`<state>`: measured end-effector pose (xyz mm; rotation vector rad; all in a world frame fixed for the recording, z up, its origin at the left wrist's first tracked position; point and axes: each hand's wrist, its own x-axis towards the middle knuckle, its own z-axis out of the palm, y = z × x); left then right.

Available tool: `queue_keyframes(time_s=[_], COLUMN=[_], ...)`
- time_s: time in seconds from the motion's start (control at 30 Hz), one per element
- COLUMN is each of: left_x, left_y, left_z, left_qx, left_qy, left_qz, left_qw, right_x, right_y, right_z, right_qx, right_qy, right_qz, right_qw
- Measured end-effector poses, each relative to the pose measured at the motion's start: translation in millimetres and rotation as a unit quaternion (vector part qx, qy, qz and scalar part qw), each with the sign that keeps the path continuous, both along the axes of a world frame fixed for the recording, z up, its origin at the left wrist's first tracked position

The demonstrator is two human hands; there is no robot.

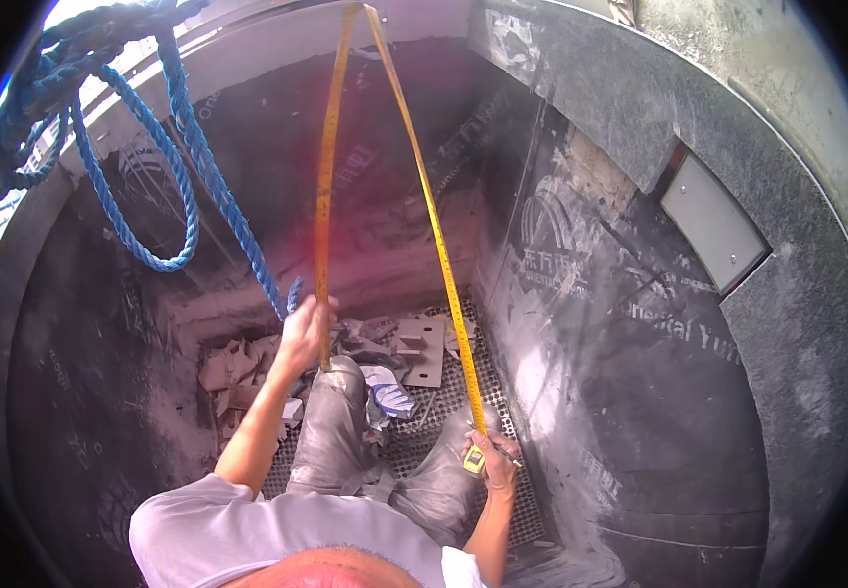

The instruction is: The person measures a curved stone slab and a circular opening using a tape measure and a set square, then marks the stone with a pencil. The person repeatedly repositions the tools to take multiple measurements and draw lines on the stone surface.

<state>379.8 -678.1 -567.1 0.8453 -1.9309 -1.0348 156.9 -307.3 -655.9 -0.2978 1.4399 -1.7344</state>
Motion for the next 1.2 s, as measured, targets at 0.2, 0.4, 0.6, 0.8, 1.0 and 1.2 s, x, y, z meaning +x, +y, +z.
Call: queue_keyframes(time_s=[0.2, 0.4, 0.6, 0.8, 1.0, 1.2], left_x=[34.1, -37.8, -135.6, -202.1, -240.6, -268.5], left_y=[44.9, -44.3, -128.1, -206.1, -241.5, -268.3], left_z=[-60.6, 0.5, 127.4, 266.6, 350.3, 372.2], left_qx=[-0.056, -0.087, -0.11, -0.187, -0.184, -0.261], left_qy=[-0.153, -0.165, -0.018, 0.003, 0.062, 0.091], left_qz=[0.03, 0.021, -0.022, 0.03, 0.112, 0.173], left_qw=[0.986, 0.982, 0.993, 0.982, 0.975, 0.945], right_x=[5.0, -12.8, -46.5, -76.3, -93.5, -106.4], right_y=[-25.4, -72.8, -143.0, -202.0, -245.8, -261.9], right_z=[7.4, 45.7, 110.6, 166.1, 187.3, 188.1], right_qx=[-0.056, -0.071, -0.124, -0.199, -0.235, -0.236], right_qy=[0.008, 0.03, 0.099, 0.117, 0.12, 0.106], right_qz=[-0.006, -0.035, -0.089, -0.075, -0.06, -0.045], right_qw=[0.998, 0.996, 0.983, 0.97, 0.963, 0.965])
